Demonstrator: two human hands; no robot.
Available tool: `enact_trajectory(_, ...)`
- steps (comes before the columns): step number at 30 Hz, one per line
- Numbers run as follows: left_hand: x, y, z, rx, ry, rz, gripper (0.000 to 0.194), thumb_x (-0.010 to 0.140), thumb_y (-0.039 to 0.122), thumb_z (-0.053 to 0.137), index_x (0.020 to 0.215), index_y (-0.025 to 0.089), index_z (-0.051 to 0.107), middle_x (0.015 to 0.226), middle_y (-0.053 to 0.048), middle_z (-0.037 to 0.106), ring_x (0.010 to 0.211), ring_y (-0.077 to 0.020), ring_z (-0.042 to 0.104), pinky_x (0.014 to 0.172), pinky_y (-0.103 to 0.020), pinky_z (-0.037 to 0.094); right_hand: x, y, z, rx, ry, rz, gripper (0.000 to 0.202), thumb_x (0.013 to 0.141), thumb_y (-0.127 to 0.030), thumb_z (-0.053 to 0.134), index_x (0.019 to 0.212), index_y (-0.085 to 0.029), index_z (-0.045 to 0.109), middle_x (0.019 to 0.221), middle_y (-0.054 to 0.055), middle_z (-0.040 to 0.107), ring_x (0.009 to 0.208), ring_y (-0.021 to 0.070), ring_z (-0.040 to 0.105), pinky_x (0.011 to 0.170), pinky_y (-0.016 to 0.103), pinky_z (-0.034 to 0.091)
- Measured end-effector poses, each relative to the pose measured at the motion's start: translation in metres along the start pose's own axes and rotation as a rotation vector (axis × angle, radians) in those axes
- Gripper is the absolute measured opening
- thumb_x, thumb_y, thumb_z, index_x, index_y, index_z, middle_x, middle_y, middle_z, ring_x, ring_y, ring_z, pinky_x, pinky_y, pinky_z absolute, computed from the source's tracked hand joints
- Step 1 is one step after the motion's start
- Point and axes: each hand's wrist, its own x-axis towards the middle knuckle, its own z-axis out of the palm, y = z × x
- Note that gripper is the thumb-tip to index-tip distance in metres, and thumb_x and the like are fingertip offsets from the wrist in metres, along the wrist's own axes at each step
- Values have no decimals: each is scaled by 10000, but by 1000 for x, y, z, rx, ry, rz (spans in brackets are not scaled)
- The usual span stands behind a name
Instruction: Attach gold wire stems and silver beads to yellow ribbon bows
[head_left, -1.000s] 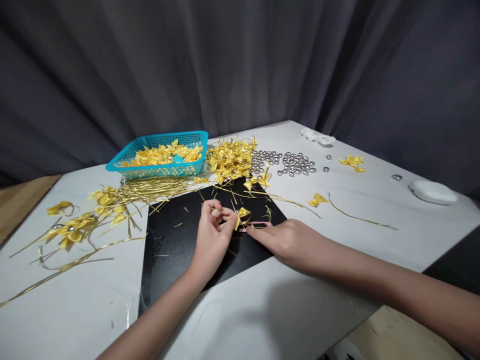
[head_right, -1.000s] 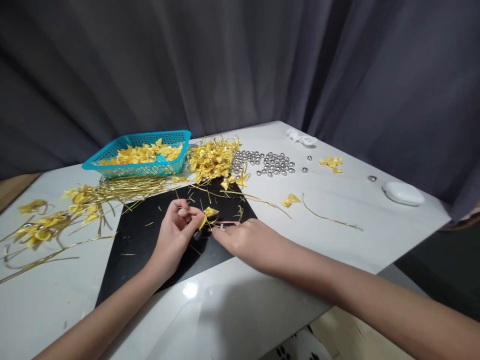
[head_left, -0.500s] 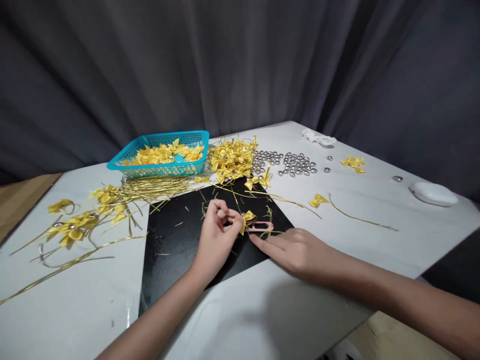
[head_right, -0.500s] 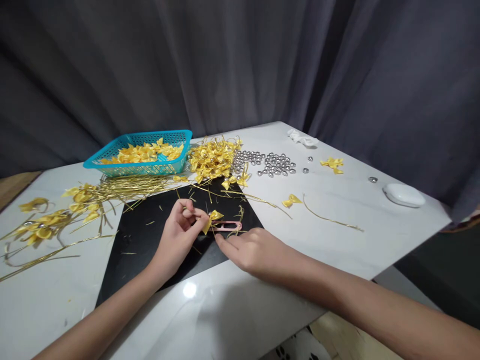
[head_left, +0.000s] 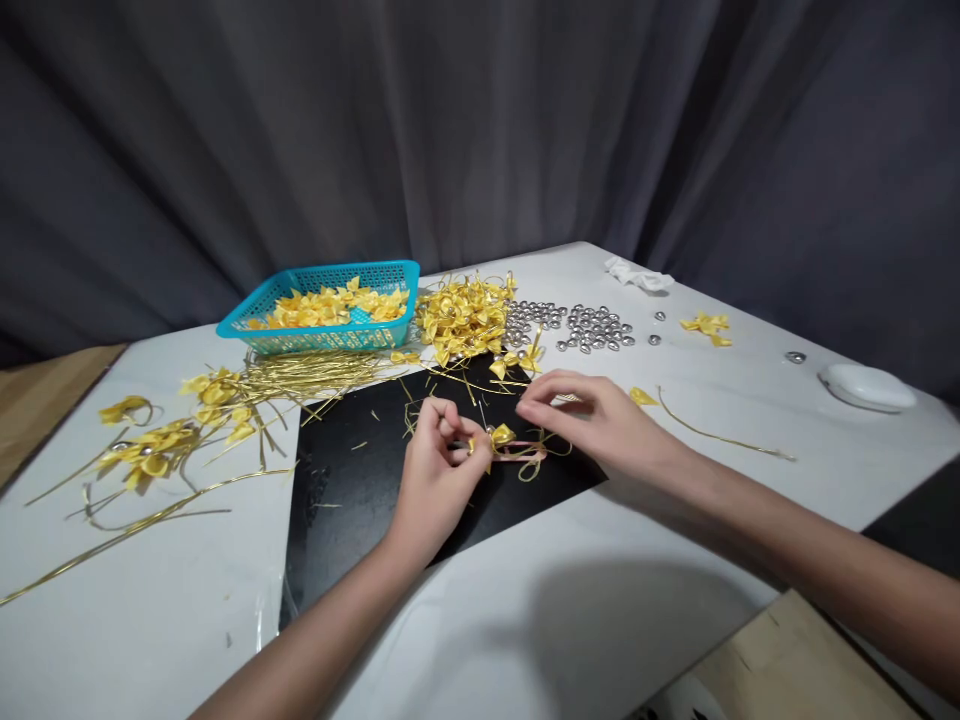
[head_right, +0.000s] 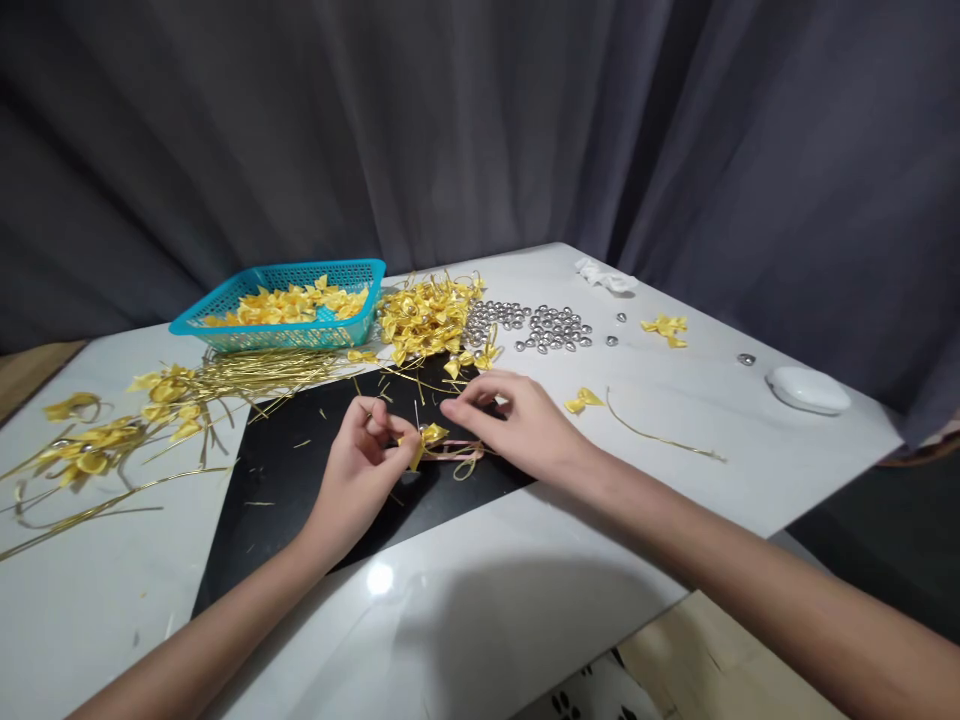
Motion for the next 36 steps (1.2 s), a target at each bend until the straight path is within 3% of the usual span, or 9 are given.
enact_trajectory(2,-1,0,0,9,-24,10,259,768,147,552,774,231,307,670,79,502,556,-58,429,517,-160,361,9,-5,4,171,-209,149,227,799,-351,587,796,-137,663,813,66,647,740,140,579,634,252,457)
enact_trajectory(5,-3,-1,0,50,-35,31,247,784,174,553,783,232,313,710,61,500,569,-64,442,495,-160,357,16,-11,15,355,-291,269,176,770,-280,626,814,-112,651,742,42,633,629,90,541,511,187,390)
enact_trajectory(11,-4,-1,0,82,12,74,242,789,172,545,796,237,313,720,57,489,632,-82,489,536,-171,393,22,-10,24,477,-281,215,135,744,-237,633,728,-113,584,675,2,578,595,75,507,540,192,391)
enact_trajectory(16,-3,-2,-1,121,16,93,247,776,147,542,793,238,312,697,68,491,601,-76,462,526,-169,383,32,-7,25,507,-139,92,128,724,-228,656,722,-125,580,695,-14,551,654,71,507,606,183,411)
enact_trajectory(23,-1,-4,-2,101,16,86,234,783,152,535,799,235,317,709,68,462,614,-75,450,522,-163,381,34,-17,26,572,-163,192,91,794,-152,577,712,-132,543,697,2,599,677,75,586,639,181,464)
enact_trajectory(29,-2,-3,-2,127,14,87,167,791,180,545,866,216,400,746,48,496,633,-78,491,540,-169,402,37,-18,24,506,-203,111,78,761,-140,616,694,-113,587,650,3,618,605,69,577,607,185,470)
enact_trajectory(36,1,-3,-2,133,39,3,180,774,194,554,946,165,510,702,30,551,636,-90,527,579,-190,413,41,-15,25,546,-124,184,103,764,-89,606,665,-108,587,599,-12,605,563,51,578,569,152,478)
